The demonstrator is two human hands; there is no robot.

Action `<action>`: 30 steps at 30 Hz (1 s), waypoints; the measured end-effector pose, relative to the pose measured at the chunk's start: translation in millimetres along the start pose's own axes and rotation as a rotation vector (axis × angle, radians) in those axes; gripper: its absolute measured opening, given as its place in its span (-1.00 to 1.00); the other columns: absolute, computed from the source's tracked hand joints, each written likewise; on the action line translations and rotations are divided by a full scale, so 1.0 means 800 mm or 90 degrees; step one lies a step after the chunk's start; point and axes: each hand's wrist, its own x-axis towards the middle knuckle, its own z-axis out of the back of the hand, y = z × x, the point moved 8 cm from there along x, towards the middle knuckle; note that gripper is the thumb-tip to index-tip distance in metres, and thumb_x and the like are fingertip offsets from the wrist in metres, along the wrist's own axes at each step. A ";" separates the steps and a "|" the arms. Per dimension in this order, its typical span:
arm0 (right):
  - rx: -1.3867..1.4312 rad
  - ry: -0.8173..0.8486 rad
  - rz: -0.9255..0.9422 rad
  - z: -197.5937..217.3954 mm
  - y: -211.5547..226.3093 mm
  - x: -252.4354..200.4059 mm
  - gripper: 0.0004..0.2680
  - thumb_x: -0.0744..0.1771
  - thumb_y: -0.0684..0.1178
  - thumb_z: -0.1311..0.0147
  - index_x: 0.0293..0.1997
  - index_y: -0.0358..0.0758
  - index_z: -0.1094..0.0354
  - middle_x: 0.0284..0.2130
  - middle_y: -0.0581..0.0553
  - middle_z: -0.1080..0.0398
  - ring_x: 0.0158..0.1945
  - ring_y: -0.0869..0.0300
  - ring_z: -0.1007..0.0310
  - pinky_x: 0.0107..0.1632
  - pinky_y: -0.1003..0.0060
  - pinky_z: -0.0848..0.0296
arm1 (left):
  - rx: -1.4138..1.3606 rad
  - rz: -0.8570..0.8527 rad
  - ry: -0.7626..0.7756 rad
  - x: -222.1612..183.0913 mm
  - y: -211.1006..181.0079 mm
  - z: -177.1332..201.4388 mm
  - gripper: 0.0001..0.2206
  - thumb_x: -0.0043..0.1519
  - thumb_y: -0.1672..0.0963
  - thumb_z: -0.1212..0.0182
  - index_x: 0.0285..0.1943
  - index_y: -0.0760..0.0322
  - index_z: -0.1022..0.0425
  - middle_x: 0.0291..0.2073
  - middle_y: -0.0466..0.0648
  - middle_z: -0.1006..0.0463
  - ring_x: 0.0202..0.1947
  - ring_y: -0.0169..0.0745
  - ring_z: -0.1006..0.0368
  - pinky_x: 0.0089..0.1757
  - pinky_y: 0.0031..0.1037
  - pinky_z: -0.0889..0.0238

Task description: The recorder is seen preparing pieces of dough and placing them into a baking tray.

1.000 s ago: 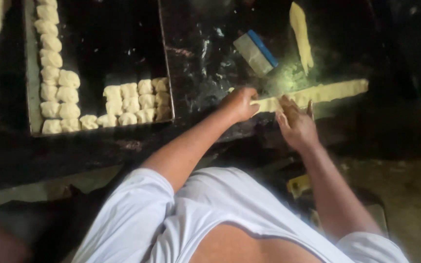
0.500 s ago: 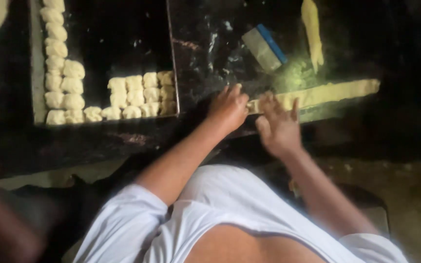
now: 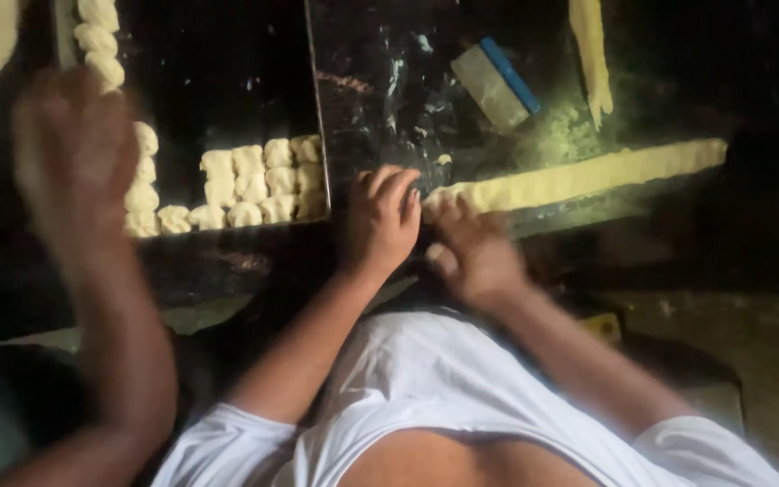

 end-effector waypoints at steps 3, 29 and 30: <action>-0.002 0.014 0.060 -0.008 0.012 -0.009 -0.50 0.35 0.21 0.00 0.41 -0.27 -0.17 0.40 -0.35 -0.10 0.47 -0.25 0.00 0.44 -0.30 0.21 | -0.071 0.023 -0.043 -0.007 -0.007 0.002 -0.74 0.23 0.22 -0.23 0.10 0.30 -0.50 0.01 0.05 -0.54 0.04 0.14 -0.41 0.08 -0.16 -0.29; 0.675 -0.052 -0.466 0.106 -0.483 -0.048 -0.81 0.45 -0.01 0.04 -0.02 -0.33 -0.42 -0.24 -0.23 -0.54 -0.28 0.04 -0.58 -0.29 0.09 -0.58 | -0.440 0.457 0.139 -0.048 0.015 -0.100 -0.70 0.31 0.21 -0.10 0.23 0.39 -0.40 0.02 0.02 -0.60 0.06 -0.28 -0.55 0.04 -0.46 -0.44; 0.710 -0.085 -0.462 0.085 -0.525 -0.053 -0.83 0.47 -0.02 0.02 0.04 -0.31 -0.42 -0.22 -0.21 -0.53 -0.26 0.08 -0.56 -0.24 0.13 -0.56 | -0.481 0.438 0.126 -0.041 0.011 -0.101 -0.72 0.35 0.19 -0.10 0.23 0.39 -0.42 0.00 0.02 -0.62 0.03 -0.26 -0.56 0.01 -0.45 -0.44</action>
